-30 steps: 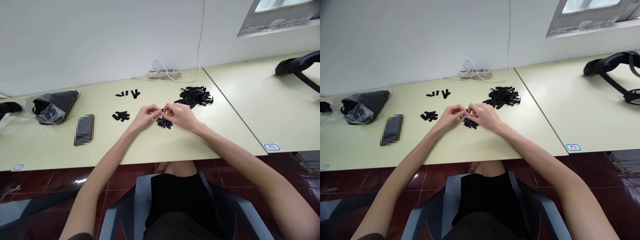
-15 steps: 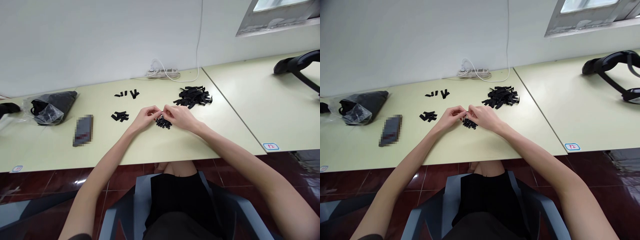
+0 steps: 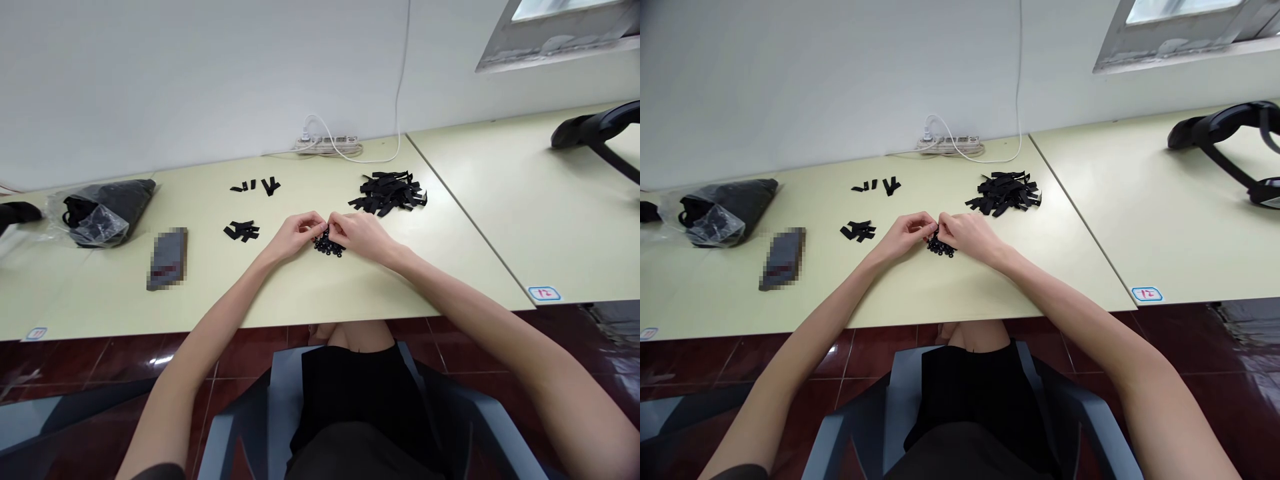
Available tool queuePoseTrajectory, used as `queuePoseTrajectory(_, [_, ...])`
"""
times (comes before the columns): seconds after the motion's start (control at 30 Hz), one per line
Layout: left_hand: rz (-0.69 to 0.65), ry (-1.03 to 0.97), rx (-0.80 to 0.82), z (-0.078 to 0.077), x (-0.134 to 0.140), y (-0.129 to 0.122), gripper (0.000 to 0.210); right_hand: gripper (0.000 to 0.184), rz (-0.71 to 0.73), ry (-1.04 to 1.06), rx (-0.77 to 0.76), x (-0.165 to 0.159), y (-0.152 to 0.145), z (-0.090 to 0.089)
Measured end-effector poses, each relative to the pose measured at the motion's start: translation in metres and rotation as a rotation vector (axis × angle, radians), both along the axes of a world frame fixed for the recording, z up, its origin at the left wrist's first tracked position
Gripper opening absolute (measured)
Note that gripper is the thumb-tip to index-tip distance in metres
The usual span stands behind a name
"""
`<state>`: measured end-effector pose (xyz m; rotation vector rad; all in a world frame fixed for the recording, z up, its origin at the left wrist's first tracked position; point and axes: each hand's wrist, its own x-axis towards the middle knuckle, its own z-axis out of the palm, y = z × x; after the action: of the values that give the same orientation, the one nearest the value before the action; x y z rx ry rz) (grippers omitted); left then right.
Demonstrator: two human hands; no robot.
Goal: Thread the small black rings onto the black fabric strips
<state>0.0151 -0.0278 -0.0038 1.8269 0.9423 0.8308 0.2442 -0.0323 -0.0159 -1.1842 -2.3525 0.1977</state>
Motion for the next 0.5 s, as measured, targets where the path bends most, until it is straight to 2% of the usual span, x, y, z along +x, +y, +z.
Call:
queuePoseTrajectory(0.3, [-0.013, 0.016, 0.013, -0.0005, -0.0004, -0.0005, 0.048, 0.02, -0.002, 0.015, 0.008, -0.0008, -0.0004, -0.0005])
queuePoseTrajectory(0.5, [-0.016, 0.027, 0.018, -0.0044, -0.0018, 0.0024, 0.048, 0.021, 0.032, 0.189, -0.043, -0.0017, -0.0002, -0.0047])
